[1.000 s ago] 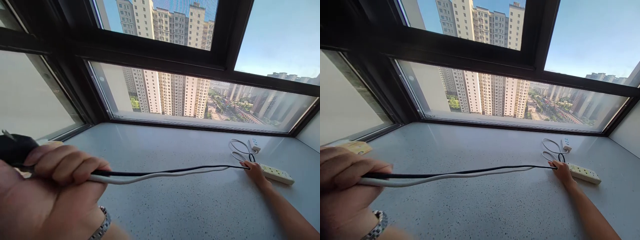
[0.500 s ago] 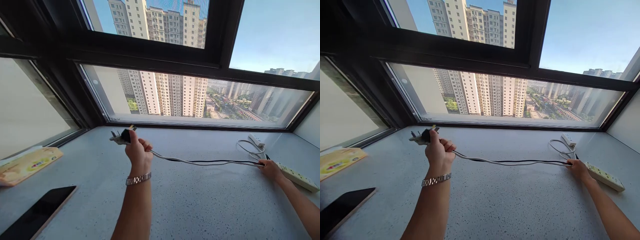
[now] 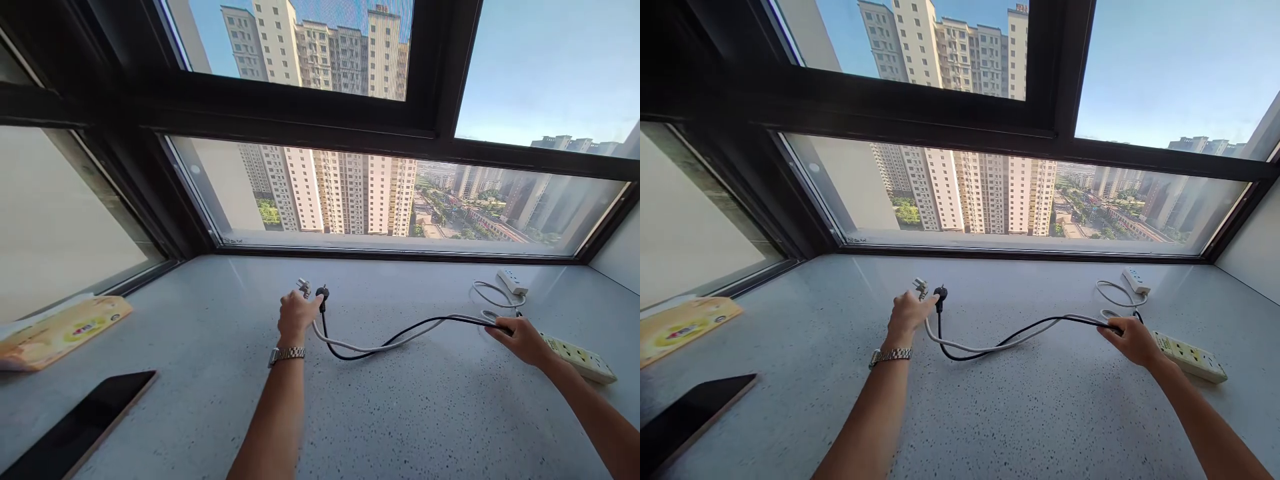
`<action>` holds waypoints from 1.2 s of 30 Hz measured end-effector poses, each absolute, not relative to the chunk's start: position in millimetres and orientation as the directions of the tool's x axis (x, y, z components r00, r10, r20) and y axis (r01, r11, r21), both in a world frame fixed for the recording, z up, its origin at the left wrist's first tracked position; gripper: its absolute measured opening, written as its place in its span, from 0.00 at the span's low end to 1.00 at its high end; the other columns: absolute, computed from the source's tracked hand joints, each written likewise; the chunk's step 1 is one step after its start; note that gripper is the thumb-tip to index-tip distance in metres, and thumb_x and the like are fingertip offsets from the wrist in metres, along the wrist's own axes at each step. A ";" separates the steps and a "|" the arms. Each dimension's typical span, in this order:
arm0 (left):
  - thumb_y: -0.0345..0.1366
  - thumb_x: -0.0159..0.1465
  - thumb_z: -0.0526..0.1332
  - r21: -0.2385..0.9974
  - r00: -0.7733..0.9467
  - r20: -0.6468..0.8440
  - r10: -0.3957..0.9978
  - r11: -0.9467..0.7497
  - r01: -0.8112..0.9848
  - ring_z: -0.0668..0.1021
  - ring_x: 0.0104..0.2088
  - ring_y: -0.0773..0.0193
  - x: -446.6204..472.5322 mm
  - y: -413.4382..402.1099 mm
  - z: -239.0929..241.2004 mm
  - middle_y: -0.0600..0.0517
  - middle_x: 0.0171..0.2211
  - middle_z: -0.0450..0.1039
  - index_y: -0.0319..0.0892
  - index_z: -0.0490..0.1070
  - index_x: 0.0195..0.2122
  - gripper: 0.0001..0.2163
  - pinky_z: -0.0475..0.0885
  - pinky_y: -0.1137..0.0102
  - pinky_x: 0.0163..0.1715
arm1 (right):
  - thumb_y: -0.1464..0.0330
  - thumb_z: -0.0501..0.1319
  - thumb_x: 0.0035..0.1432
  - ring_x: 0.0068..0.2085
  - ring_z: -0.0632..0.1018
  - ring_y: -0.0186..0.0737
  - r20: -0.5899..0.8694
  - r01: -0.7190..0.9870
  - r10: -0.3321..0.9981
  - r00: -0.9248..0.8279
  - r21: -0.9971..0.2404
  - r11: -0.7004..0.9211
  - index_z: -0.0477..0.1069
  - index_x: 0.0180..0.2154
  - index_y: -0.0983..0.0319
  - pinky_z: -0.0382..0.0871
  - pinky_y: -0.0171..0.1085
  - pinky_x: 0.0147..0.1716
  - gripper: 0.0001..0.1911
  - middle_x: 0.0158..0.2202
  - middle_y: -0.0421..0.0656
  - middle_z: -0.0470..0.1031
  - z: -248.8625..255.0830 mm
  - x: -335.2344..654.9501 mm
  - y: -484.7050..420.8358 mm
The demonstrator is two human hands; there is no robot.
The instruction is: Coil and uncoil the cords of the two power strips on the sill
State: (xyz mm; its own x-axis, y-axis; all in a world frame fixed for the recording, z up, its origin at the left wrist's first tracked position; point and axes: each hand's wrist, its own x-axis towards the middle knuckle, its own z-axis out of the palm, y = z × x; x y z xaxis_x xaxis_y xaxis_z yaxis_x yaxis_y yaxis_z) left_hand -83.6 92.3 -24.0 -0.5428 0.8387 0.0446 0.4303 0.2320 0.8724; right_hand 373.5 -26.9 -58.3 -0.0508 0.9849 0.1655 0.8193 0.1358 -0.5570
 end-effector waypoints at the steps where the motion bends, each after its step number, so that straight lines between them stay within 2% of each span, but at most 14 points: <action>1: 0.38 0.48 0.66 0.855 -0.529 0.122 0.840 0.181 0.485 0.63 0.59 0.33 -76.8 86.8 -15.0 0.28 0.55 0.65 0.36 0.71 0.40 0.18 0.64 0.49 0.50 | 0.46 0.55 0.56 0.19 0.58 0.31 0.178 0.808 0.982 -0.055 -0.570 0.149 0.65 0.22 0.62 0.49 0.33 0.18 0.26 0.17 0.38 0.61 -54.3 366.5 -29.2; 3: 0.43 0.54 0.64 0.796 -0.353 0.322 0.879 -0.049 0.603 0.58 0.63 0.39 -50.7 69.3 3.3 0.32 0.62 0.58 0.36 0.68 0.51 0.25 0.59 0.50 0.57 | 0.49 0.55 0.57 0.19 0.57 0.31 0.181 0.779 0.980 -0.088 -0.600 0.181 0.64 0.22 0.61 0.50 0.32 0.18 0.24 0.17 0.37 0.61 -45.5 346.3 -35.2; 5: 0.51 0.59 0.60 0.683 0.127 0.491 0.862 -0.471 0.558 0.64 0.61 0.46 -11.2 44.8 14.5 0.38 0.59 0.63 0.40 0.66 0.56 0.27 0.60 0.55 0.58 | 0.53 0.54 0.60 0.19 0.57 0.30 0.156 0.745 0.975 -0.159 -0.629 0.222 0.65 0.25 0.61 0.52 0.32 0.19 0.20 0.18 0.37 0.61 -36.2 319.5 -42.3; 6: 0.54 0.59 0.60 0.616 0.343 0.527 0.778 -0.628 0.477 0.67 0.59 0.48 10.7 31.8 15.4 0.40 0.57 0.67 0.43 0.66 0.56 0.28 0.62 0.57 0.57 | 0.56 0.54 0.60 0.19 0.57 0.30 0.140 0.727 0.969 -0.203 -0.642 0.244 0.66 0.27 0.61 0.52 0.32 0.19 0.17 0.19 0.37 0.62 -32.0 305.2 -45.9; 8: 0.59 0.55 0.63 0.463 0.667 0.476 0.574 -0.808 0.365 0.73 0.52 0.48 50.3 8.5 7.4 0.41 0.50 0.74 0.43 0.70 0.52 0.30 0.62 0.57 0.55 | 0.63 0.54 0.60 0.20 0.59 0.30 0.125 0.683 0.947 -0.295 -0.666 0.301 0.67 0.30 0.61 0.53 0.32 0.20 0.11 0.20 0.36 0.64 -27.0 279.0 -52.1; 10: 0.60 0.53 0.63 0.375 0.803 0.308 0.510 -0.841 0.390 0.79 0.37 0.52 75.4 -6.8 -8.8 0.45 0.33 0.78 0.41 0.75 0.39 0.26 0.69 0.61 0.44 | 0.66 0.55 0.58 0.22 0.60 0.30 0.107 0.636 0.920 -0.378 -0.692 0.342 0.67 0.29 0.62 0.53 0.31 0.22 0.08 0.21 0.37 0.65 -29.0 261.0 -56.2; 12: 0.60 0.54 0.63 0.316 0.828 0.187 0.529 -0.830 0.460 0.77 0.26 0.58 82.1 -13.5 -23.8 0.49 0.24 0.75 0.40 0.74 0.30 0.24 0.67 0.68 0.28 | 0.66 0.57 0.57 0.23 0.59 0.29 0.042 0.583 0.886 -0.463 -0.738 0.340 0.67 0.27 0.63 0.52 0.31 0.22 0.09 0.21 0.36 0.62 -38.0 253.0 -57.4; 14: 0.58 0.58 0.60 0.261 0.829 0.160 0.536 -0.833 0.488 0.75 0.21 0.62 75.1 -14.8 -28.8 0.50 0.21 0.73 0.40 0.72 0.26 0.22 0.57 0.72 0.20 | 0.64 0.58 0.57 0.23 0.56 0.28 -0.039 0.564 0.852 -0.522 -0.765 0.310 0.67 0.25 0.64 0.50 0.30 0.21 0.11 0.20 0.34 0.58 -50.7 252.2 -55.3; 17: 0.52 0.64 0.57 0.177 0.834 0.225 0.503 -0.863 0.473 0.70 0.17 0.67 57.0 -15.5 -11.6 0.52 0.18 0.70 0.40 0.71 0.22 0.22 0.49 0.72 0.18 | 0.65 0.56 0.57 0.22 0.55 0.28 -0.062 0.609 0.841 -0.537 -0.719 0.336 0.69 0.25 0.64 0.49 0.30 0.21 0.11 0.19 0.34 0.56 -66.9 256.9 -45.5; 20: 0.51 0.66 0.54 0.101 0.810 0.336 0.481 -0.873 0.477 0.66 0.16 0.70 42.4 -18.3 20.6 0.53 0.16 0.68 0.39 0.69 0.20 0.23 0.45 0.72 0.19 | 0.64 0.56 0.57 0.21 0.57 0.29 0.033 0.672 0.866 -0.500 -0.615 0.412 0.70 0.26 0.63 0.49 0.31 0.21 0.12 0.19 0.35 0.60 -73.4 268.6 -30.7; 24: 0.51 0.67 0.51 0.058 0.758 0.453 0.470 -0.863 0.501 0.61 0.15 0.71 22.5 -20.0 49.1 0.54 0.15 0.64 0.39 0.69 0.20 0.25 0.44 0.71 0.19 | 0.61 0.53 0.60 0.19 0.59 0.31 0.072 0.748 0.920 -0.385 -0.560 0.357 0.74 0.35 0.63 0.51 0.32 0.21 0.15 0.19 0.37 0.65 -74.4 307.5 -15.6; 31: 0.54 0.67 0.48 0.089 0.736 0.452 0.504 -0.846 0.525 0.58 0.16 0.71 19.0 -24.4 39.7 0.55 0.15 0.60 0.39 0.67 0.20 0.27 0.44 0.72 0.20 | 0.60 0.47 0.61 0.22 0.70 0.39 0.264 0.909 0.958 -0.117 -0.360 0.210 0.75 0.40 0.62 0.56 0.36 0.23 0.20 0.22 0.46 0.75 -72.8 390.9 -10.1; 34: 0.54 0.67 0.48 0.224 0.726 0.317 0.610 -0.793 0.567 0.54 0.15 0.72 35.8 -29.9 35.5 0.57 0.14 0.55 0.39 0.64 0.19 0.27 0.44 0.72 0.20 | 0.57 0.48 0.60 0.22 0.72 0.40 0.272 0.936 0.962 -0.002 -0.339 0.097 0.75 0.39 0.61 0.55 0.35 0.21 0.21 0.22 0.46 0.75 -66.0 409.5 -4.8; 36: 0.54 0.66 0.49 0.369 0.739 0.149 0.657 -0.731 0.574 0.52 0.15 0.73 44.6 -30.5 38.5 0.58 0.13 0.51 0.39 0.63 0.18 0.27 0.45 0.72 0.19 | 0.57 0.49 0.59 0.24 0.73 0.42 0.254 0.937 0.961 0.107 -0.350 -0.012 0.75 0.37 0.60 0.56 0.35 0.21 0.19 0.24 0.46 0.75 -61.6 413.4 -1.8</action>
